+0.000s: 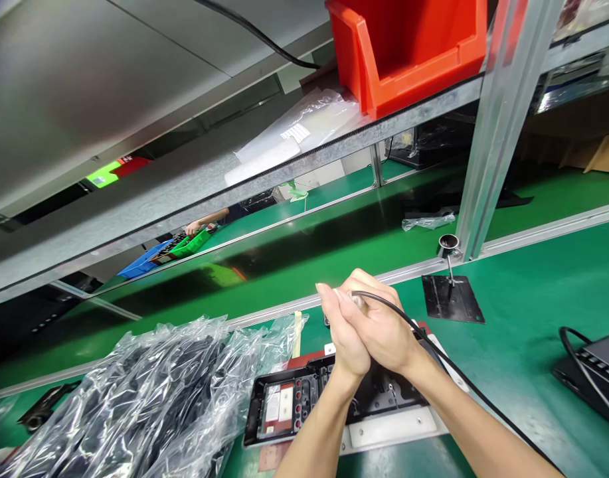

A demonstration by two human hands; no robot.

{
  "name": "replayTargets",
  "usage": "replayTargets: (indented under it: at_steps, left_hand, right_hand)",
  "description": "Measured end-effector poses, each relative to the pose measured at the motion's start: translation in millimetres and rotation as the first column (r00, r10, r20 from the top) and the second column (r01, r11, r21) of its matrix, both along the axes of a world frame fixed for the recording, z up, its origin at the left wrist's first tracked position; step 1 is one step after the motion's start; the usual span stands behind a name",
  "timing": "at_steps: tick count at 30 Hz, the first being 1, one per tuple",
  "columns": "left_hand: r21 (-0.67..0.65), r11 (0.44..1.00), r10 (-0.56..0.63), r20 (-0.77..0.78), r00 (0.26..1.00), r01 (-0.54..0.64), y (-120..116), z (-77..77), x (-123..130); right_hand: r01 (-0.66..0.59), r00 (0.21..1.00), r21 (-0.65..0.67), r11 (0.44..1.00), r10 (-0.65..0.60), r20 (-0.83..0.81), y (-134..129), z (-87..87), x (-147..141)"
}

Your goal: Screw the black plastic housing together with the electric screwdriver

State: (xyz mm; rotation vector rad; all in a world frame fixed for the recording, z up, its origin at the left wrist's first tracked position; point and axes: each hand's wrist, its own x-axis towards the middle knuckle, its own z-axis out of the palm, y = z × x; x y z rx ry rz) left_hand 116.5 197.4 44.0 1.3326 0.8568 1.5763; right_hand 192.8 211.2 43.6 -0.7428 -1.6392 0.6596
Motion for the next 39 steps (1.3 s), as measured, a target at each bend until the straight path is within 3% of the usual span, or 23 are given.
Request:
replayTargets:
  at_steps: [14, 22, 39]
  left_hand:
    - [-0.05, 0.996, 0.073, 0.004, 0.997, -0.073, 1.1, -4.7, -0.8]
    - [-0.034, 0.999, 0.02, 0.006, 1.0, -0.02, -0.4, -0.9, -1.1]
    - [0.011, 0.999, 0.041, 0.0, 0.999, -0.041, 1.3, -4.8, -1.5]
  right_hand:
    - [0.003, 1.0, -0.021, 1.0, -0.003, -0.016, 0.9, -0.6, -0.6]
    - [-0.003, 1.0, -0.01, 1.0, 0.003, -0.021, -0.2, -0.2, -1.3]
    - [0.003, 1.0, 0.001, 1.0, -0.003, -0.029, -1.3, -2.4, -1.3]
